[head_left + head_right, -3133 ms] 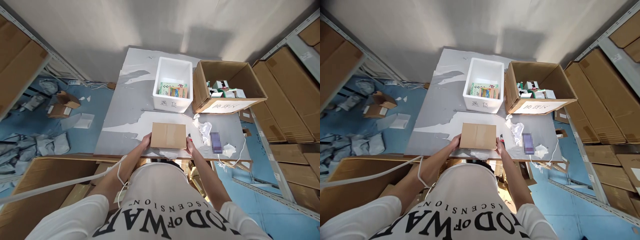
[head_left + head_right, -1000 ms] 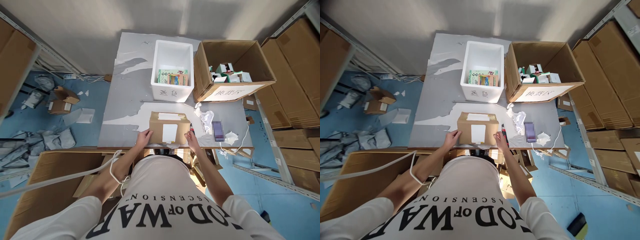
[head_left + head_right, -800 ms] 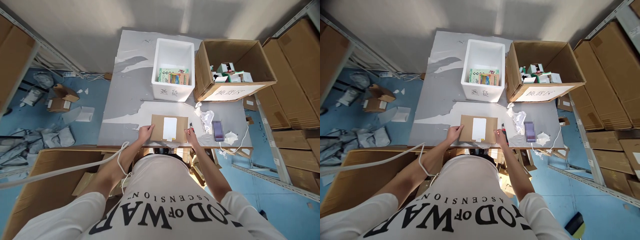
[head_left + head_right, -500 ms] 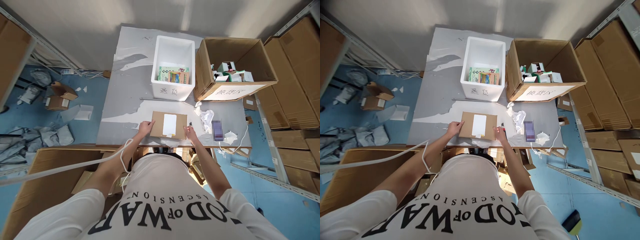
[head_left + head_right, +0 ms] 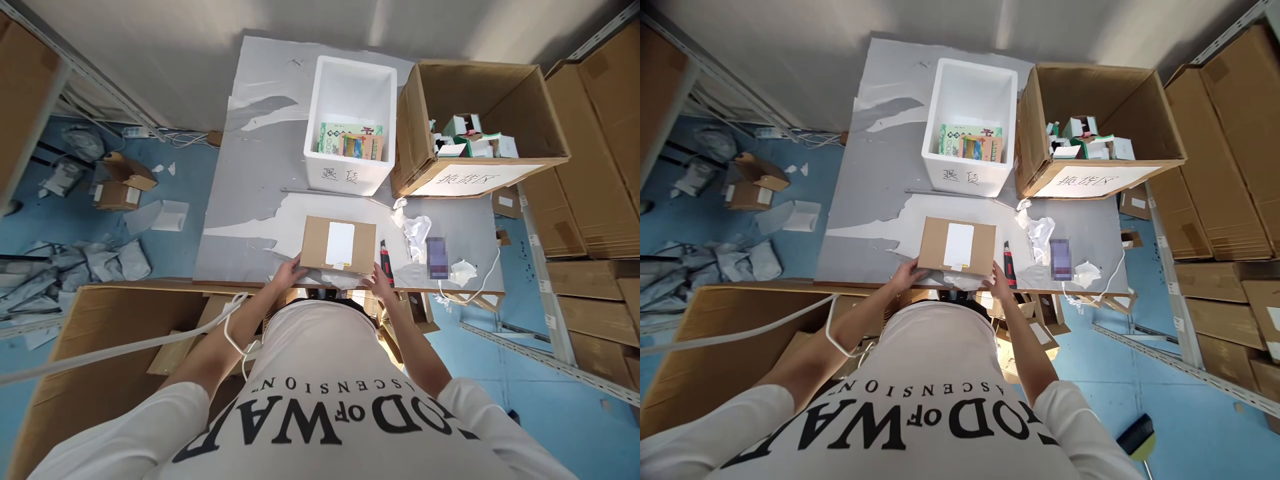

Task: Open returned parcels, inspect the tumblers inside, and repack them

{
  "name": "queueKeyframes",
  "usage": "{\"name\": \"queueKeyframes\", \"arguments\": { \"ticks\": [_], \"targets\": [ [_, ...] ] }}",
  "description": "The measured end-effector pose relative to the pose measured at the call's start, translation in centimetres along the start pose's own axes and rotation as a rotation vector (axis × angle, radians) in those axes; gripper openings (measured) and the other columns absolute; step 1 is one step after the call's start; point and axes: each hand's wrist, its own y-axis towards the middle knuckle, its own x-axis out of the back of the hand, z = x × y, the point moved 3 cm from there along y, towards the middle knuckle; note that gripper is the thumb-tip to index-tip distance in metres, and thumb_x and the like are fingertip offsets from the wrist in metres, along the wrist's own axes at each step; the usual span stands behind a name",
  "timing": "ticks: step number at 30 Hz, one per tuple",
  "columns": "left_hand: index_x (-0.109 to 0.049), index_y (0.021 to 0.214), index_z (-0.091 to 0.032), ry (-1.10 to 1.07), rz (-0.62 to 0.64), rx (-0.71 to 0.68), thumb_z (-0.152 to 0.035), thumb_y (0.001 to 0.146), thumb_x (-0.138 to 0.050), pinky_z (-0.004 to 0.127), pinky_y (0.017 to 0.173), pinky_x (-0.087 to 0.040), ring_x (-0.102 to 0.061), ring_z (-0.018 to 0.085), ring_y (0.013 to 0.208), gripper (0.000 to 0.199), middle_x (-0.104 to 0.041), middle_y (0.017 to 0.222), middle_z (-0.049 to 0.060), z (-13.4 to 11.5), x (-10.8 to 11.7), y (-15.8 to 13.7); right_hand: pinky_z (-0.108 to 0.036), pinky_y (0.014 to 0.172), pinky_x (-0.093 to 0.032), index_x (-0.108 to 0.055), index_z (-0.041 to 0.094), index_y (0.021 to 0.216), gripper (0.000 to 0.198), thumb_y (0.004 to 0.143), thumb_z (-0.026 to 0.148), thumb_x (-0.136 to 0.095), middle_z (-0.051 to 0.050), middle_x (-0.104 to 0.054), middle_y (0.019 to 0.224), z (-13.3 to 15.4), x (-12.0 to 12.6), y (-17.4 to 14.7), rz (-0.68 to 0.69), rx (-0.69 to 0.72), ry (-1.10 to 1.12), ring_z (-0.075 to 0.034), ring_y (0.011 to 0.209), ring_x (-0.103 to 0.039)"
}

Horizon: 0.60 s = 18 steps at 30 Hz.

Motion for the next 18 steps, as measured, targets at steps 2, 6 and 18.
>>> {"name": "queueKeyframes", "arguments": {
  "ticks": [2, 6, 18],
  "targets": [
    [-0.068, 0.115, -0.016, 0.044, 0.008, -0.021, -0.054, 0.065, -0.073, 0.04, 0.098, -0.048, -0.062, 0.032, 0.109, 0.062, -0.074, 0.108, 0.008, -0.8, -0.4, -0.2, -0.044, 0.099, -0.047, -0.052, 0.027, 0.126, 0.059, 0.07, 0.037, -0.068, -0.01, -0.06, 0.128, 0.9, -0.5, -0.1, 0.018, 0.009, 0.037, -0.026, 0.121, -0.055],
    [-0.072, 0.106, -0.015, 0.147, -0.032, -0.055, -0.053, 0.074, -0.064, 0.031, 0.079, -0.05, -0.063, 0.023, 0.083, 0.05, -0.074, 0.087, 0.006, -3.1, 0.0, -0.8, -0.038, 0.092, -0.048, -0.052, 0.025, 0.111, 0.047, 0.074, 0.05, -0.064, -0.008, -0.064, 0.112, 3.2, 0.3, -0.1, 0.019, 0.09, 0.058, -0.023, 0.106, -0.059],
    [-0.062, 0.054, -0.016, 0.531, -0.234, 0.011, -0.065, 0.083, -0.045, 0.028, 0.056, -0.026, -0.04, 0.014, 0.057, 0.06, -0.045, 0.048, 0.001, -8.9, 0.6, 1.1, -0.033, 0.075, -0.043, -0.053, 0.022, 0.082, 0.048, 0.085, 0.068, -0.04, -0.006, -0.063, 0.087, 7.1, 2.4, 2.4, -0.187, 0.049, -0.321, -0.02, 0.082, -0.056]
  ]
}}
